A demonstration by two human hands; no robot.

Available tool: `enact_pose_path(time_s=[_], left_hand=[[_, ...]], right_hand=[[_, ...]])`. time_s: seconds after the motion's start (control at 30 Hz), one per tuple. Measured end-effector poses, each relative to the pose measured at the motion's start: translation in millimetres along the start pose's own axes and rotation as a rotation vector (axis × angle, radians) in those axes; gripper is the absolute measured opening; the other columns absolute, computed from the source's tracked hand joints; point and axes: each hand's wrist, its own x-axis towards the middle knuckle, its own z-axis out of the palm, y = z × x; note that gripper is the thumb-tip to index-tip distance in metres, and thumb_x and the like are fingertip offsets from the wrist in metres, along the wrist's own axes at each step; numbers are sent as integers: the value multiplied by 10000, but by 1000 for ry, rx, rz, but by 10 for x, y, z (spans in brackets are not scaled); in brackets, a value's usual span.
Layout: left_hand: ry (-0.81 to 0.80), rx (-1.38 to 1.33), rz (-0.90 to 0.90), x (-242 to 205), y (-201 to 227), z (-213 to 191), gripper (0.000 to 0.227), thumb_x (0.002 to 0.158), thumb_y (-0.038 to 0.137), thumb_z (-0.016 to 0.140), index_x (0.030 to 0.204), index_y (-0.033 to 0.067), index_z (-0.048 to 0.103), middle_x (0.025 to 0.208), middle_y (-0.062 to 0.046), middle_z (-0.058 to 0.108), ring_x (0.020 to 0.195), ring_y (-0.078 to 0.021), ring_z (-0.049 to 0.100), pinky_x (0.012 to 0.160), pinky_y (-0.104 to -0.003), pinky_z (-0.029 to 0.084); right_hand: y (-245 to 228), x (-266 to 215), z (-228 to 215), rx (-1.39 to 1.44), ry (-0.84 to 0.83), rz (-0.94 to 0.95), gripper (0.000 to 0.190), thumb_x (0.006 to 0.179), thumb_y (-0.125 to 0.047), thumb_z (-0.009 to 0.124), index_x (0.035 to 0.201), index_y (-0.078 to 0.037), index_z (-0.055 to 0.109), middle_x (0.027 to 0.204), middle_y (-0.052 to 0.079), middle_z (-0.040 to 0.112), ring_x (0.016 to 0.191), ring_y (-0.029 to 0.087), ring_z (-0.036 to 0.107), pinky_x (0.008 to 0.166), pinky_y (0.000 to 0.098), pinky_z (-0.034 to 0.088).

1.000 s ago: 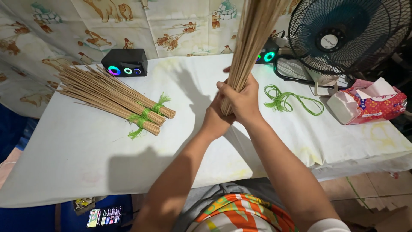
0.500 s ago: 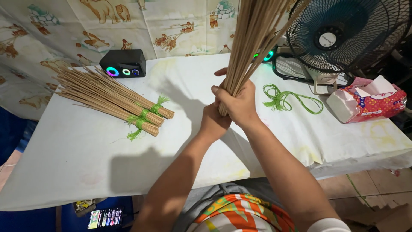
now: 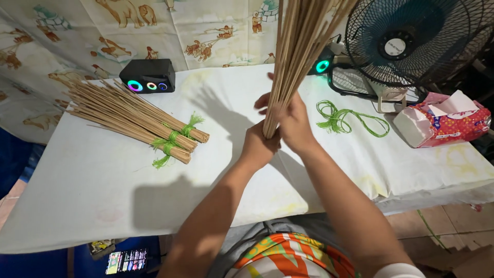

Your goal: The person is organizing thin wooden sticks into bundles and securing them by tying green plastic string around them.

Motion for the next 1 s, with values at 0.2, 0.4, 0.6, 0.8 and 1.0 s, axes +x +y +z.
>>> enact_pose_path(time_s=[0.2, 0.4, 0.6, 0.8, 1.0], left_hand=[[129, -43, -14, -13, 43, 53, 296, 998, 307, 645, 1080, 27, 693, 615, -75, 653, 541, -116, 635, 487, -257, 529], [199, -20, -60, -37, 55, 73, 545, 947, 387, 693, 1276, -45, 650, 771, -196, 709, 674, -241, 726, 532, -355, 573], [240, -35, 3, -73, 46, 90, 445, 970, 289, 654, 1241, -64, 661, 725, -223, 701, 636, -238, 701, 532, -355, 566], [188, 13, 25, -114, 299, -49, 492, 966, 331, 656, 1263, -61, 655, 781, -225, 719, 684, -259, 718, 541, -380, 560], [132, -11, -3, -139, 315, -99, 526, 915, 322, 670, 1340, 21, 599, 924, -285, 723, 889, -415, 745, 664, -536, 549]], right_hand=[[520, -23, -871, -135, 234, 198, 360, 1121, -332, 478, 1288, -57, 638, 967, 103, 689, 901, 188, 703, 847, 325, 619], [1110, -309, -1565, -1567, 3, 183, 345, 946, -263, 741, 1258, -119, 770, 1083, 177, 721, 1055, 417, 675, 971, 602, 458], [1208, -432, -1527, -1713, -87, 211, 121, 918, -187, 771, 1022, -137, 805, 1027, 131, 739, 1040, 356, 692, 1087, 596, 328], [566, -151, -1021, -1238, 5, -137, 123, 929, -137, 804, 1026, -210, 783, 1008, 17, 735, 1031, 292, 651, 959, 456, 442], [-174, -113, -619, -634, -144, 202, 122, 974, -41, 696, 1052, -77, 782, 953, 171, 767, 979, 350, 721, 946, 477, 491]])
